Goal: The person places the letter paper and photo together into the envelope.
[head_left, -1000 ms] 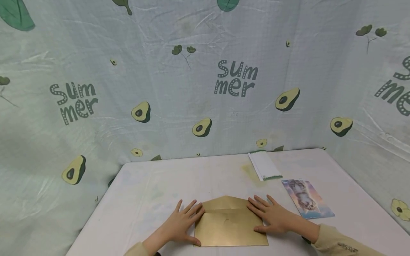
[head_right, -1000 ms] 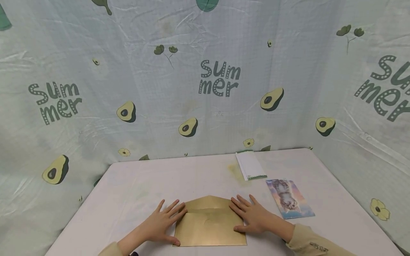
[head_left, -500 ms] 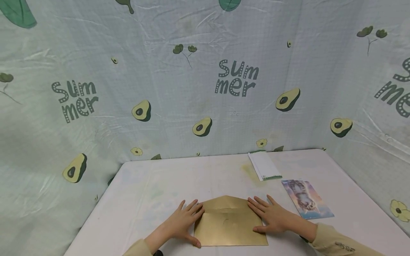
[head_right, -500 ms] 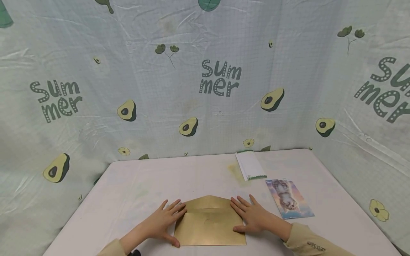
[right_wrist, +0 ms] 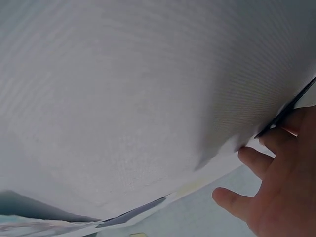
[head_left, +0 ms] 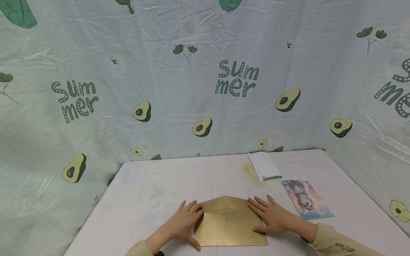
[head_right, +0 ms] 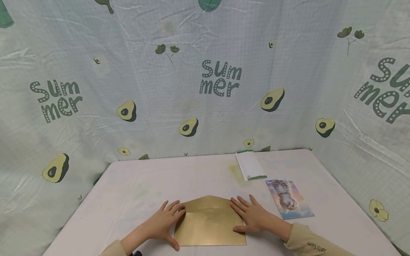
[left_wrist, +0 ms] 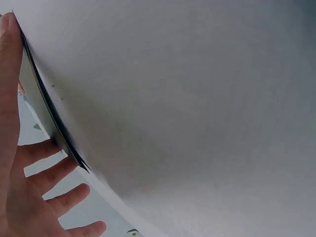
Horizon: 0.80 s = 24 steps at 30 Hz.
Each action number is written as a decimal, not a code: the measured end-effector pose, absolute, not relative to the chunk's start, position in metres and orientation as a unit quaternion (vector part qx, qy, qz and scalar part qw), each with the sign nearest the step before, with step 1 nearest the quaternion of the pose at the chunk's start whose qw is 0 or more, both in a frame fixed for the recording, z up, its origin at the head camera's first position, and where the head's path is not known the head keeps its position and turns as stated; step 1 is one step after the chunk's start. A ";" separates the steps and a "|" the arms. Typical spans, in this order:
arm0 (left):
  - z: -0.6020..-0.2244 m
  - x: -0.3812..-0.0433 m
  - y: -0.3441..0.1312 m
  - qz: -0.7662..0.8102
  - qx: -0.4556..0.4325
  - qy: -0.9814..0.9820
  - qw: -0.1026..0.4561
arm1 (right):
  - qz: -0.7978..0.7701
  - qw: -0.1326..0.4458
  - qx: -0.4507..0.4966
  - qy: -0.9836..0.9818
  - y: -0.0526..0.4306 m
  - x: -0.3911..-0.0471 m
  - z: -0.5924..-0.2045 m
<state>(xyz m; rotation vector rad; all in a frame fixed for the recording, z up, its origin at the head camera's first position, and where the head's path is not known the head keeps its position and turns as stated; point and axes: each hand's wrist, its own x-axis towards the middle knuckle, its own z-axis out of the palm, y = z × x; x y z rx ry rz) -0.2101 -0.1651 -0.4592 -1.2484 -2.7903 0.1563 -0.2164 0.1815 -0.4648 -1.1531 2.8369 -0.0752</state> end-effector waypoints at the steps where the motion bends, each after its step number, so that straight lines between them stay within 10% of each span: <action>1: -0.460 -0.210 -0.165 0.051 -0.408 -0.910 0.049 | -0.028 0.042 -0.376 0.925 0.181 -0.217 -0.465; 24: -0.454 -0.208 -0.162 0.082 -0.359 -0.930 0.009 | -0.064 0.033 -0.378 0.923 0.193 -0.224 -0.468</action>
